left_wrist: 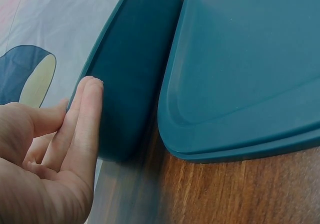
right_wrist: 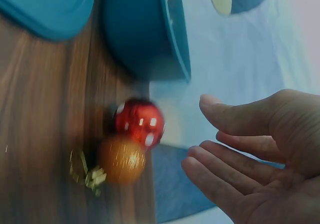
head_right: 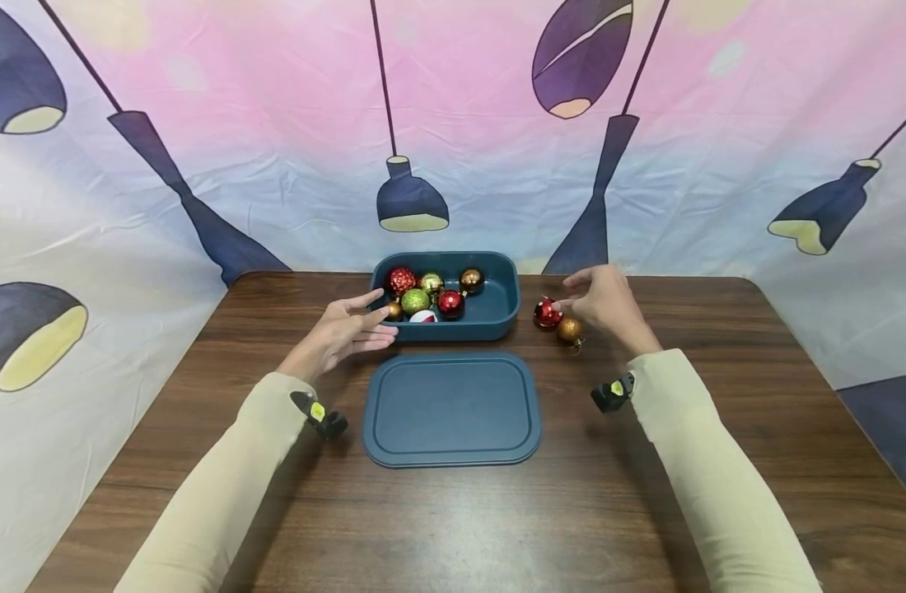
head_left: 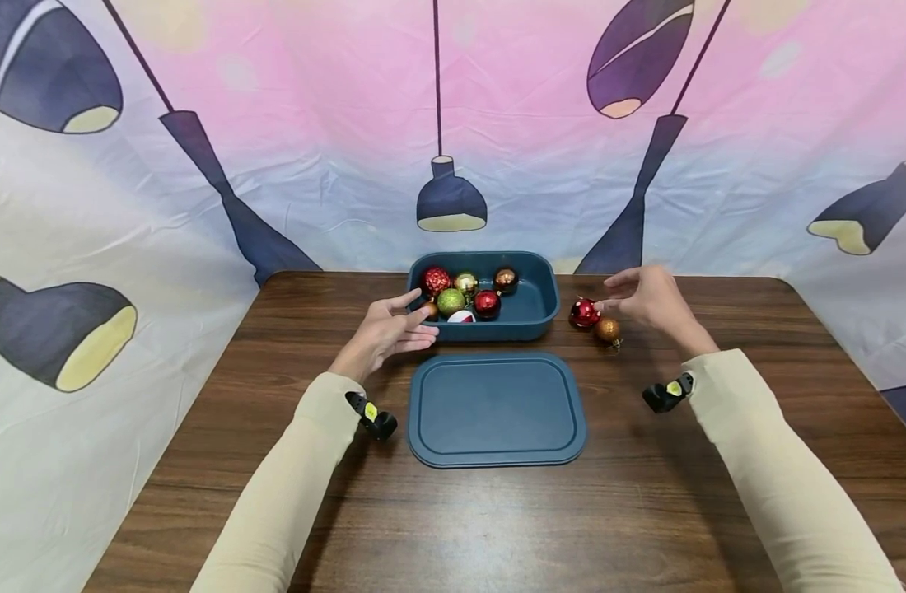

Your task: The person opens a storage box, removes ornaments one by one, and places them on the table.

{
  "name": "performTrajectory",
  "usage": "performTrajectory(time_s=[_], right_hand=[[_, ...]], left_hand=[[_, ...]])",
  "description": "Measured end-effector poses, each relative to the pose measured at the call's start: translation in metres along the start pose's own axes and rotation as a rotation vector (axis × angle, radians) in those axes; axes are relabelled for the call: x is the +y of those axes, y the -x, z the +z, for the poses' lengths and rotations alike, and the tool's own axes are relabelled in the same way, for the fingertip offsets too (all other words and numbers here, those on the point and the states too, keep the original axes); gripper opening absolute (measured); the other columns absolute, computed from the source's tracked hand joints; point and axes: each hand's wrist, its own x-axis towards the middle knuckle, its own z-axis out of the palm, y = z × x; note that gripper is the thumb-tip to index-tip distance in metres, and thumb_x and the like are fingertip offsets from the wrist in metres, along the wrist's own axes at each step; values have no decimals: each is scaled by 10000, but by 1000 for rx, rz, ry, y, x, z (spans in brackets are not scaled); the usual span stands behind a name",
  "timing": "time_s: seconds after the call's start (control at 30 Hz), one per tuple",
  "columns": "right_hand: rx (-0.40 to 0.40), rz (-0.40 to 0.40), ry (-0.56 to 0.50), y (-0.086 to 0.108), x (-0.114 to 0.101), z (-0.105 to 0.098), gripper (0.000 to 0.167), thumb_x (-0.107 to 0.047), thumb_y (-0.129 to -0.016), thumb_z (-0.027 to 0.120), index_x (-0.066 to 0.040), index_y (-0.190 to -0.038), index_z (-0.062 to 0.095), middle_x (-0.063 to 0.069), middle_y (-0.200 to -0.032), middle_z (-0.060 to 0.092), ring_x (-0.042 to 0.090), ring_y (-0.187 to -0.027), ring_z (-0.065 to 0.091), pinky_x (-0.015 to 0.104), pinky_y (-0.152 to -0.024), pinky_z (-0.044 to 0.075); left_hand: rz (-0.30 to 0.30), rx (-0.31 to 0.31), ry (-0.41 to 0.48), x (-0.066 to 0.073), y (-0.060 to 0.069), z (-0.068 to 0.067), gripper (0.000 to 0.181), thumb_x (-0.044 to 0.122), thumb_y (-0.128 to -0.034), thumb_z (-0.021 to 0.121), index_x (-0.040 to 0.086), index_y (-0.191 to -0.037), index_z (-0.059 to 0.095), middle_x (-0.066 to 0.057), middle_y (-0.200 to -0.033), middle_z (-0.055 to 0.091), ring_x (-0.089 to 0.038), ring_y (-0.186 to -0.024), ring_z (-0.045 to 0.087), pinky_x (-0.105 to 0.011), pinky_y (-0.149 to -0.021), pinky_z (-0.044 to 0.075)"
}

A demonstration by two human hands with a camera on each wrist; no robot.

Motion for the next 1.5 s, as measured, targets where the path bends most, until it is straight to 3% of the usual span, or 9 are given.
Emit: performTrajectory(time_s=[0.63,0.87,1.23,1.5], right_hand=[[-132,-123,-44,-25,-73,55,431,-135,-898,799,53,-1263,666,247,-1216,674,343,-1059,675,478,-914,579],[-159,-135,-18,-35,-80,74,401,-117,-892,802,62,-1231,683,246,-1210,676,343,-1068,663,486,-911,577],[-174,-101,4,-52,-79,95,486,-147,-888,812,63,-1296,649,228,-1287,651,354,-1207,604,499,-1019,524],[-167,-71,-38,-63,-82,111,510,-158,-885,817,39,-1323,644,204,-1324,638,347,-1252,569,490,-1041,512]], left_hand=[[-1,5,11,0,0,1,609,184,-1025,633,275,-1578,392,-151,-903,758,-213,-782,762,-356,-793,630],[0,1,19,0,0,1,598,190,-1019,643,284,-1564,416,-167,-935,758,-234,-828,763,-362,-805,629],[-1,12,23,0,0,2,600,182,-1016,648,273,-1564,421,-166,-926,758,-219,-790,763,-346,-768,635],[-2,15,19,1,1,2,593,180,-1017,647,275,-1560,429,-173,-938,758,-222,-796,763,-353,-774,635]])
